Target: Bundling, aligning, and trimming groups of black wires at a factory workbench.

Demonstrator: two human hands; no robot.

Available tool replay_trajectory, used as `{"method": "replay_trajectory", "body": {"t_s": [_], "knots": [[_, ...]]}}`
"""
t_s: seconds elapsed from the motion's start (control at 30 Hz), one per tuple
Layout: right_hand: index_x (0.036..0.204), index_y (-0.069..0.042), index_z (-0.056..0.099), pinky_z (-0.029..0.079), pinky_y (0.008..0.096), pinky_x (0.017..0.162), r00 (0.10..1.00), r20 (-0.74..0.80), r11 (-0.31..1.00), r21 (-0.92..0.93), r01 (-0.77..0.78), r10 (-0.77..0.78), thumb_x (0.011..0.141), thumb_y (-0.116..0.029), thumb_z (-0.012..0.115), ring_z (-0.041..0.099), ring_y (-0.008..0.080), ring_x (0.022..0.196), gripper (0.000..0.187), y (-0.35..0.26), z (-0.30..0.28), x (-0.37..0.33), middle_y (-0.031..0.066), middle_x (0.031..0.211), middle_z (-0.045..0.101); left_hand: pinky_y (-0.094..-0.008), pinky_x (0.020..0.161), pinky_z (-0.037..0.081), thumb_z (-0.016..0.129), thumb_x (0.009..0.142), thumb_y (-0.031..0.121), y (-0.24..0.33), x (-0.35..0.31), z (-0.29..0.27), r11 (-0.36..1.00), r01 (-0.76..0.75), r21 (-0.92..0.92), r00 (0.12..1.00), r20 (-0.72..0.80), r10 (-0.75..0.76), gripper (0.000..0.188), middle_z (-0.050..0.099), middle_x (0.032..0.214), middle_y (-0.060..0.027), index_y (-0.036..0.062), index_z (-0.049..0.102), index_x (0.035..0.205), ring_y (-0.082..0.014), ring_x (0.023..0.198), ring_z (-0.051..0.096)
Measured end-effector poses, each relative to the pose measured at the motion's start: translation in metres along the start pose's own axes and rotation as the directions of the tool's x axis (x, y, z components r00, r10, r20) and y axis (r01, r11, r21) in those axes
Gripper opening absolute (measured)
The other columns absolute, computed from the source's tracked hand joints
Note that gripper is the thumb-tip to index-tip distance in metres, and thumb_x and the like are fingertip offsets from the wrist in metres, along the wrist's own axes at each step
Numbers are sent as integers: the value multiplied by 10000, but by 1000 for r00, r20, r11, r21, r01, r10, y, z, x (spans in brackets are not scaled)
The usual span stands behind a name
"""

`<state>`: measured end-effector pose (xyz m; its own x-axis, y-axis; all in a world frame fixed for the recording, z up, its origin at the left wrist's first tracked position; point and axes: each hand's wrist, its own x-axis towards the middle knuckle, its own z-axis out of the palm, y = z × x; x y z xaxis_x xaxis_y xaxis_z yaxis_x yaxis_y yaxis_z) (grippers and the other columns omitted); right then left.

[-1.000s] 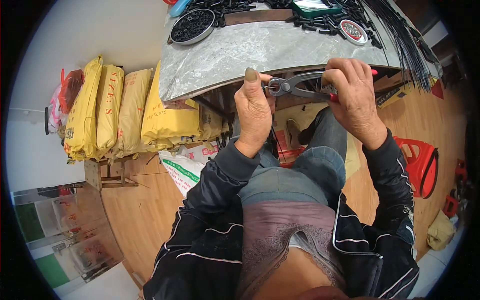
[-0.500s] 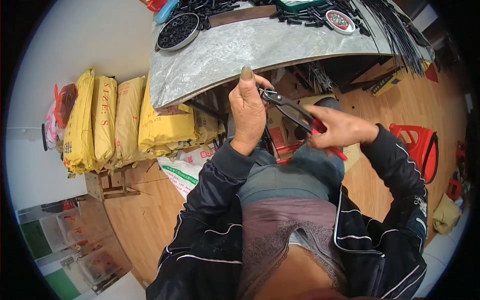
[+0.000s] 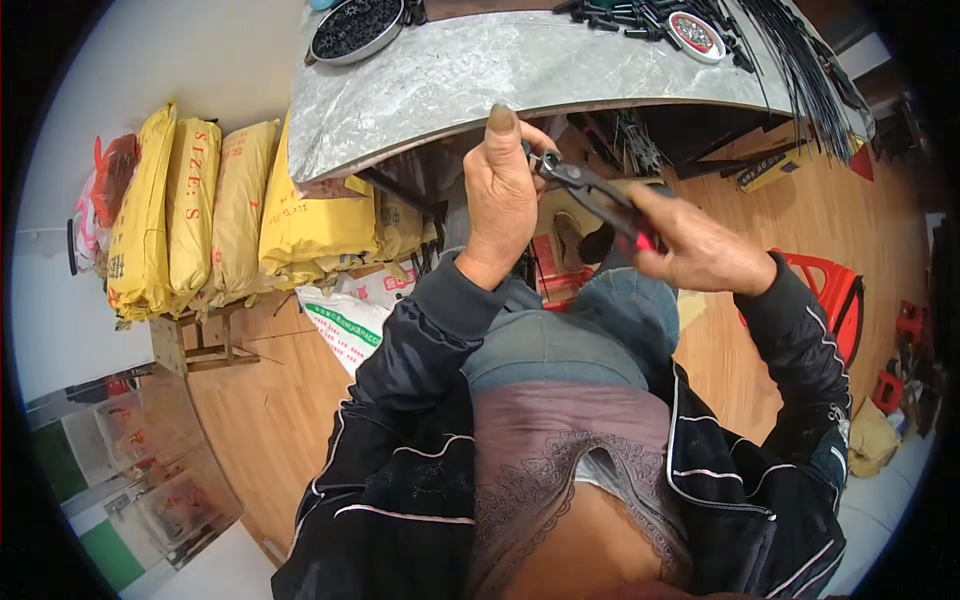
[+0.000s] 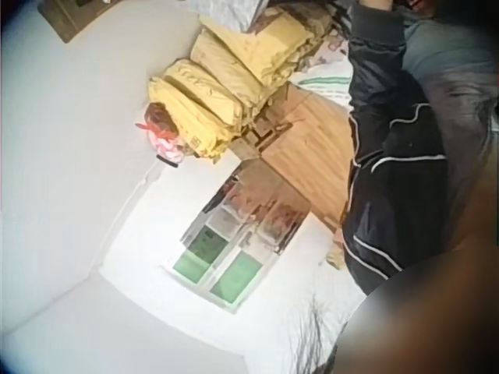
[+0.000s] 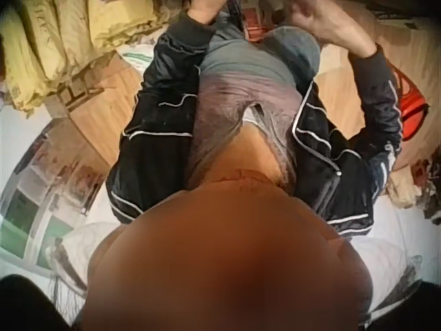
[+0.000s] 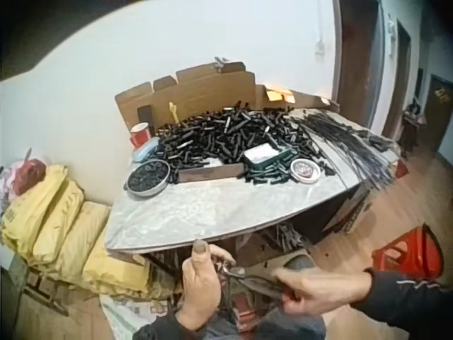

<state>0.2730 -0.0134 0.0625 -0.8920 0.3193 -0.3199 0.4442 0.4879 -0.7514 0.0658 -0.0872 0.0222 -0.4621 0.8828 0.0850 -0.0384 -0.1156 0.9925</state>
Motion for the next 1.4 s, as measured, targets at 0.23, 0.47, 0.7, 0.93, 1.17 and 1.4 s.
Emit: {"method": "replay_trajectory", "body": {"t_s": [0.23,0.47,0.7,0.93,1.17,1.4], "knots": [[909,-27,499,456,240,416,974,178,550,804,-225,139,901,-89,532,549,153,402,71,-3,15,-1,98,599,582,-181,419,269,275,972,638,0,0,-8,997,-66,39,997,44,64,737,451,536,35,14,614,774,-28,447,378],[1026,-17,511,476,264,591,990,-133,998,-26,53,-56,834,-70,595,569,109,658,217,8,-7,0,60,797,593,-187,419,280,275,981,620,-1,0,-6,1000,-17,9,999,30,17,715,448,530,36,21,597,761,-26,446,379],[978,-30,527,437,243,395,977,212,428,886,-180,-29,937,-324,603,527,148,404,307,2,17,6,73,579,561,-185,419,285,281,973,633,-1,-2,-13,1000,4,3,995,101,-4,708,434,524,40,34,603,773,-27,446,372],[1053,7,536,454,340,615,990,32,986,99,-137,134,831,-169,644,544,228,677,304,-1,-3,1,129,797,569,-188,425,294,278,976,628,-3,-2,-10,1000,11,-12,999,41,-10,714,453,549,34,39,607,743,-29,450,382],[1090,26,577,458,268,505,937,347,435,838,-328,37,972,-287,544,550,138,527,336,-9,24,0,64,711,586,-199,439,300,257,965,654,0,-4,-12,1000,19,16,989,149,-21,729,491,578,15,41,605,780,-38,485,401],[1199,10,554,506,245,587,978,202,652,735,-186,51,991,-286,516,621,140,601,364,-9,14,-3,84,807,653,-225,444,319,295,983,612,3,-4,-15,984,153,-95,972,192,-133,715,483,561,15,32,611,708,-60,475,414]]}}
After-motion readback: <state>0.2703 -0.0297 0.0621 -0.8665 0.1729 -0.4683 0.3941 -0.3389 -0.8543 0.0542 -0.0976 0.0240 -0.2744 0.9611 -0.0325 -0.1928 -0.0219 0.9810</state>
